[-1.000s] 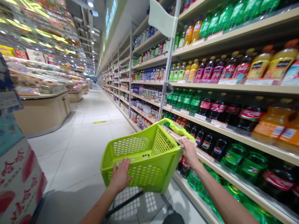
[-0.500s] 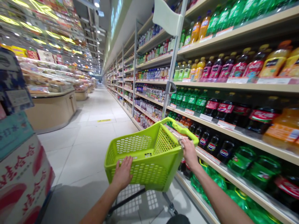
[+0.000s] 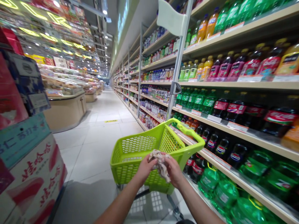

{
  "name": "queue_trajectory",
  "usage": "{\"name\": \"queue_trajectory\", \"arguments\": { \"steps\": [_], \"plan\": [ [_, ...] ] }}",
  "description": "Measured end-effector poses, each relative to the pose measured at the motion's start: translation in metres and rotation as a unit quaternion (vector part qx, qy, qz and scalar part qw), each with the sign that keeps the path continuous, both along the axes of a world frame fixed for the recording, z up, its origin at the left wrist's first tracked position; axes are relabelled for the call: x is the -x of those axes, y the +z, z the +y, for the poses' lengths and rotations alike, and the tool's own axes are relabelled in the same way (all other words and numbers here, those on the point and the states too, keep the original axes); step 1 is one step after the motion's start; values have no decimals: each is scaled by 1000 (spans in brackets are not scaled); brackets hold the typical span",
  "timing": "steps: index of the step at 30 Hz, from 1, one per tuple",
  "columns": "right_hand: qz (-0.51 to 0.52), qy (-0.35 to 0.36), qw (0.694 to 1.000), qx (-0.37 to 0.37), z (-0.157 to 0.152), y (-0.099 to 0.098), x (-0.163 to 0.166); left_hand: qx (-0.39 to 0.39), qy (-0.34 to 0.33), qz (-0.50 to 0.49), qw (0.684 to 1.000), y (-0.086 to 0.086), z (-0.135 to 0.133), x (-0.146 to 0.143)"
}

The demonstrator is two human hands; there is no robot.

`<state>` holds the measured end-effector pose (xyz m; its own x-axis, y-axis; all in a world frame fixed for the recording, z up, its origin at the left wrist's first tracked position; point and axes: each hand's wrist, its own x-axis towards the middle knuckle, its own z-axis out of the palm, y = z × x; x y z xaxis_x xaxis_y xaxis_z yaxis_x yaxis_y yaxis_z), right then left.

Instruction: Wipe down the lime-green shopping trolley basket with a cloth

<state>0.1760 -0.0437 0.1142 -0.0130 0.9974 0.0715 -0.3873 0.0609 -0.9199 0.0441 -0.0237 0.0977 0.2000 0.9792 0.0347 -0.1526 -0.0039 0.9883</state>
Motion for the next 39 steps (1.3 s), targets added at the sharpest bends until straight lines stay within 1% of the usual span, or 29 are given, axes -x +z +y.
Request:
{"name": "queue_trajectory", "arguments": {
  "steps": [3, 5, 7, 8, 10, 11, 12, 13, 15, 16, 17, 18, 22, 24, 26, 28, 31, 33, 34, 36, 37, 39],
  "plan": [
    [-17, -50, 998, 19, -2, -8, -8, 46, 35, -40, 997, 3, -2, 3],
    [-38, -93, 994, 43, 1, -14, -20, 64, 22, -53, 996, 7, -3, 14],
    [-55, -124, 989, 62, 5, -16, -32, 64, -6, -48, 997, 12, -4, 25],
    [-52, -140, 987, 61, 7, -16, -36, 63, -13, -40, 997, 15, -5, 29],
    [-12, -165, 985, 47, 7, -17, -38, 64, -8, -34, 997, 18, -8, 32],
    [17, -165, 985, 44, 5, -17, -35, 66, -2, -44, 997, 19, -10, 32],
    [43, -150, 986, 49, 3, -19, -31, 65, 6, -57, 996, 18, -11, 31],
    [61, -119, 989, 62, 0, -21, -25, 63, 16, -66, 996, 18, -12, 30],
    [63, -36, 992, 98, -7, -26, -16, 56, 37, -63, 996, 16, -13, 30],
    [53, -10, 992, 112, -10, -28, -14, 49, 51, -54, 996, 15, -13, 31],
    [40, -2, 992, 119, -11, -30, -14, 40, 67, -48, 996, 16, -12, 33],
    [26, -12, 992, 120, -12, -31, -16, 31, 85, -52, 995, 16, -11, 36],
    [-40, -115, 986, 113, -6, -28, -30, 17, 160, -140, 977, 20, -8, 46],
    [-40, -127, 985, 109, -4, -25, -29, 21, 171, -162, 972, 22, -8, 46],
    [-27, -103, 990, 87, -2, -24, -23, 14, 170, -147, 974, 25, -8, 46],
    [-41, -80, 994, 62, 0, -23, -17, -2, 191, -114, 975, 29, -6, 49],
    [-94, -89, 990, 56, 4, -21, -17, -64, 271, -51, 959, 38, 0, 64],
    [-131, -101, 985, 50, 6, -17, -23, -111, 310, -3, 944, 41, 4, 77],
    [-153, -97, 983, 43, 6, -14, -27, -126, 314, 15, 941, 41, 6, 83],
    [-209, -64, 975, 21, 5, -9, -33, -129, 293, 41, 946, 41, 8, 91],
    [-250, -43, 967, 4, 4, -6, -36, -125, 279, 56, 951, 40, 8, 94],
    [-348, -23, 936, -40, 5, -1, -41, -121, 275, 108, 948, 40, 10, 98]
  ]
}}
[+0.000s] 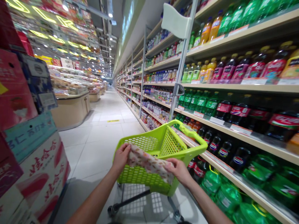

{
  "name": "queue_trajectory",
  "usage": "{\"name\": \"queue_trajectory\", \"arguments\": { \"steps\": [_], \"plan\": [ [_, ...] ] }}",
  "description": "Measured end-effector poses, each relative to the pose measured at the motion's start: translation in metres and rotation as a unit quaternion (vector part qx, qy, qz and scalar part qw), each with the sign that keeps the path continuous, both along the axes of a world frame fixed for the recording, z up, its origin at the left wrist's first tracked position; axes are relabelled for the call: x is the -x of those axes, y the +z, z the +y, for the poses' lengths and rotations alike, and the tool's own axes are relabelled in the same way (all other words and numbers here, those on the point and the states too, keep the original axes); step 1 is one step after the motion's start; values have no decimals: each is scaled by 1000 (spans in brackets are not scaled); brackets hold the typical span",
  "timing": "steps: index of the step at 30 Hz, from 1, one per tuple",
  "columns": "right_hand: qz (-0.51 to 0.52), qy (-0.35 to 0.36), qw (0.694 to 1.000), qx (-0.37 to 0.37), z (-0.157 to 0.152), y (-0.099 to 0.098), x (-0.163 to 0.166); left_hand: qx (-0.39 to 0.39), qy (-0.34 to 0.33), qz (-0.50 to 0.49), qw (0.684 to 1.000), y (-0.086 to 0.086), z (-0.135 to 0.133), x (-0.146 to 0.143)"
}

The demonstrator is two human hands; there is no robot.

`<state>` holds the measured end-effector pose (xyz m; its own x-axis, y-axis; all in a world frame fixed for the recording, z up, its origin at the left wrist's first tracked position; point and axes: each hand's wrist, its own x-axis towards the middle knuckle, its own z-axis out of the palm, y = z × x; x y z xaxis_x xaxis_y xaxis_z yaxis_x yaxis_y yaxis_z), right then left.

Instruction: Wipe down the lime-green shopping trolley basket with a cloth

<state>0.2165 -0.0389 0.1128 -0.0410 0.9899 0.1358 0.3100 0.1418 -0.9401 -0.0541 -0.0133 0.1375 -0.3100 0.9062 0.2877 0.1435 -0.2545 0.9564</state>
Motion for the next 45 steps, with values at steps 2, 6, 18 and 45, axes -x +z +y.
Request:
{"name": "queue_trajectory", "arguments": {
  "steps": [2, 6, 18, 45],
  "plan": [
    [-73, -10, 996, -44, 4, 1, -3, 13, 38, 72, 997, 1, 3, 2],
    [60, -46, 996, 47, 13, -6, 6, 26, 77, 225, 971, 8, 0, -14],
    [398, 32, 908, 126, 0, -3, 48, 57, -135, 37, 989, -8, -21, -71],
    [-526, -69, 809, -253, 27, 5, -1, 114, -31, 576, 809, -82, -4, -24]
  ]
}}
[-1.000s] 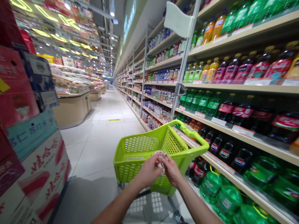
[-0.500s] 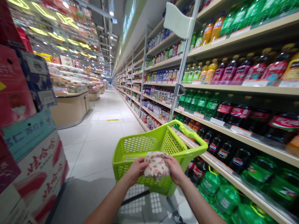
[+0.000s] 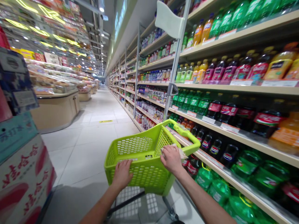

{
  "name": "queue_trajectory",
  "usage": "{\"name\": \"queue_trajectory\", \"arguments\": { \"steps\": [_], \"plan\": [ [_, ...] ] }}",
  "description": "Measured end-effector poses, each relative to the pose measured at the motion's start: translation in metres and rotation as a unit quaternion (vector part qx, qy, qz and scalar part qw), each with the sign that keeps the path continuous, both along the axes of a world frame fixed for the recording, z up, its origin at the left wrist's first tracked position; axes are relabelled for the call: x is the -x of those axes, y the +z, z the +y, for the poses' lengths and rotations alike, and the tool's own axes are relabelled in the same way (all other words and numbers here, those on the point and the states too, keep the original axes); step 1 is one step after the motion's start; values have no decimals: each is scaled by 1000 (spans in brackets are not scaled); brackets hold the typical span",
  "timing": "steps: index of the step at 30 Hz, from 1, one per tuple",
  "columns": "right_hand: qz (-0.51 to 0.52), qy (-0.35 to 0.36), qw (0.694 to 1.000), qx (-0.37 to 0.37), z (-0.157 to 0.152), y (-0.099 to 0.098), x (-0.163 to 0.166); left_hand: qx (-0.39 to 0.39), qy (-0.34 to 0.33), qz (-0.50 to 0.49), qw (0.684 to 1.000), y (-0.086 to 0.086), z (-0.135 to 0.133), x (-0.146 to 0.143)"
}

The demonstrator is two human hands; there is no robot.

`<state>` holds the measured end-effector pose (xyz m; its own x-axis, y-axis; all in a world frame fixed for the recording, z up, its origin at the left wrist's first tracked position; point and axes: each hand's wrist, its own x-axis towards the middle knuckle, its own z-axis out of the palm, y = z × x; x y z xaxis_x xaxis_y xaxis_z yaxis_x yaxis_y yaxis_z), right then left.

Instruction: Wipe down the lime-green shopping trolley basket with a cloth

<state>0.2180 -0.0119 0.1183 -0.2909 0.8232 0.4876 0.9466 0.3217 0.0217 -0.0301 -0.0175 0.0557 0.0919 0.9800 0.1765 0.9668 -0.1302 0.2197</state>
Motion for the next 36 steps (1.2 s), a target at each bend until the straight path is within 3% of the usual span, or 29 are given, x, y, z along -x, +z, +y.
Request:
{"name": "queue_trajectory", "arguments": {
  "steps": [3, 6, 9, 11, 14, 18, 21, 24, 27, 29, 31, 36],
  "plan": [
    [-74, 31, 997, 16, 13, -8, -16, -6, -18, 17, 1000, 1, 1, 5],
    [-120, 60, 991, 22, 19, -11, -59, -4, -30, 23, 999, 0, 2, 11],
    [-113, 33, 993, -2, 19, -1, -104, 7, -28, 21, 999, 0, 1, 11],
    [-93, -17, 995, -29, 17, 6, -117, 16, -17, 22, 999, 0, 1, 6],
    [-73, -55, 995, -41, 15, 3, -99, 26, 5, 27, 999, 2, 1, -2],
    [-83, -8, 996, -6, 17, -17, -45, 35, -2, 32, 999, 4, 0, -3],
    [-115, 39, 992, 11, 19, -21, -41, 40, -23, 29, 999, 6, -2, 4],
    [-132, 68, 989, 7, 20, -5, -86, 39, -27, 26, 999, 8, -2, 10],
    [-102, -38, 993, -41, 23, 17, -142, 39, -18, 23, 999, 8, 0, 9],
    [-72, -108, 989, -73, 24, 23, -157, 46, -4, 21, 999, 8, 2, 5],
    [-48, -105, 990, -78, 25, 15, -146, 52, 3, 18, 998, 7, 2, 1],
    [-45, 84, 995, -10, 19, -35, -51, 49, -19, 11, 999, 7, 1, 0]
  ]
}}
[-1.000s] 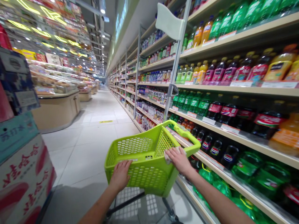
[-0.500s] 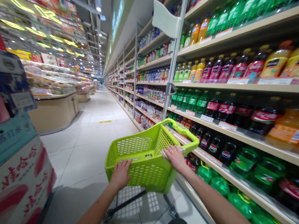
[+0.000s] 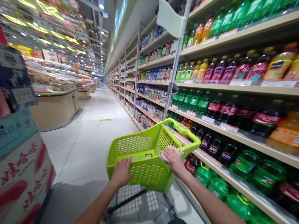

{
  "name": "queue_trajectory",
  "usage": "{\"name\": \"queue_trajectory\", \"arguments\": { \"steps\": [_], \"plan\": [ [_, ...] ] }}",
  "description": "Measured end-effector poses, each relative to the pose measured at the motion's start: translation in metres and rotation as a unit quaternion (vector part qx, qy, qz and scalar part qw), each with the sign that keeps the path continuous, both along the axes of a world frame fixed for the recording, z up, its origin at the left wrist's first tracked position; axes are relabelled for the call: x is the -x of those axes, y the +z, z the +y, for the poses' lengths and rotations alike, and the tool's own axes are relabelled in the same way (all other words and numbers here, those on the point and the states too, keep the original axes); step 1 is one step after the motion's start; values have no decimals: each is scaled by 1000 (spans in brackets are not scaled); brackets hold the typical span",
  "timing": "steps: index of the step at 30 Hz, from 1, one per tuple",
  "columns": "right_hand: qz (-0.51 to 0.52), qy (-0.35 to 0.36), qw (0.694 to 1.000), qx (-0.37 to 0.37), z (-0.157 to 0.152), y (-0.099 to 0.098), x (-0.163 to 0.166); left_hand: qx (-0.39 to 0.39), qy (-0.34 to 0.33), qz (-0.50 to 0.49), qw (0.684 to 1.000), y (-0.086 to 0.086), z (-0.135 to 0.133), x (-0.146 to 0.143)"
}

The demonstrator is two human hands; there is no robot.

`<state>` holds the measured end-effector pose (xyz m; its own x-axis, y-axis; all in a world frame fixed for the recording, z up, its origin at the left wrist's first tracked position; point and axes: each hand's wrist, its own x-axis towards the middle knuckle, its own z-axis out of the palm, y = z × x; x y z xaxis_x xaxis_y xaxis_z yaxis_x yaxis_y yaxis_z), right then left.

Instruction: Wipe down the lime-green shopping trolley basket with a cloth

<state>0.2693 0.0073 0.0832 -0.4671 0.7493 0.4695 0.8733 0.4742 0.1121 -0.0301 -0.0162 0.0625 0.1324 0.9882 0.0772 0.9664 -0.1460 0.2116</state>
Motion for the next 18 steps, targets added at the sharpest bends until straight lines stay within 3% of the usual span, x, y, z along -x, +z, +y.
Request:
{"name": "queue_trajectory", "arguments": {
  "steps": [3, 8, 12, 18],
  "plan": [
    [-13, 18, 999, 27, -6, -12, 34, 9, 1, -7, 1000, -1, 1, 12],
    [-23, -50, 998, 36, -1, -12, 45, 10, 80, 8, 997, -5, 3, 45],
    [-15, -90, 995, 37, 11, -16, 57, 8, 76, -4, 997, -4, 2, 58],
    [19, 1, 999, 32, 24, -38, 101, 0, 77, 9, 997, 5, -9, 59]
  ]
}}
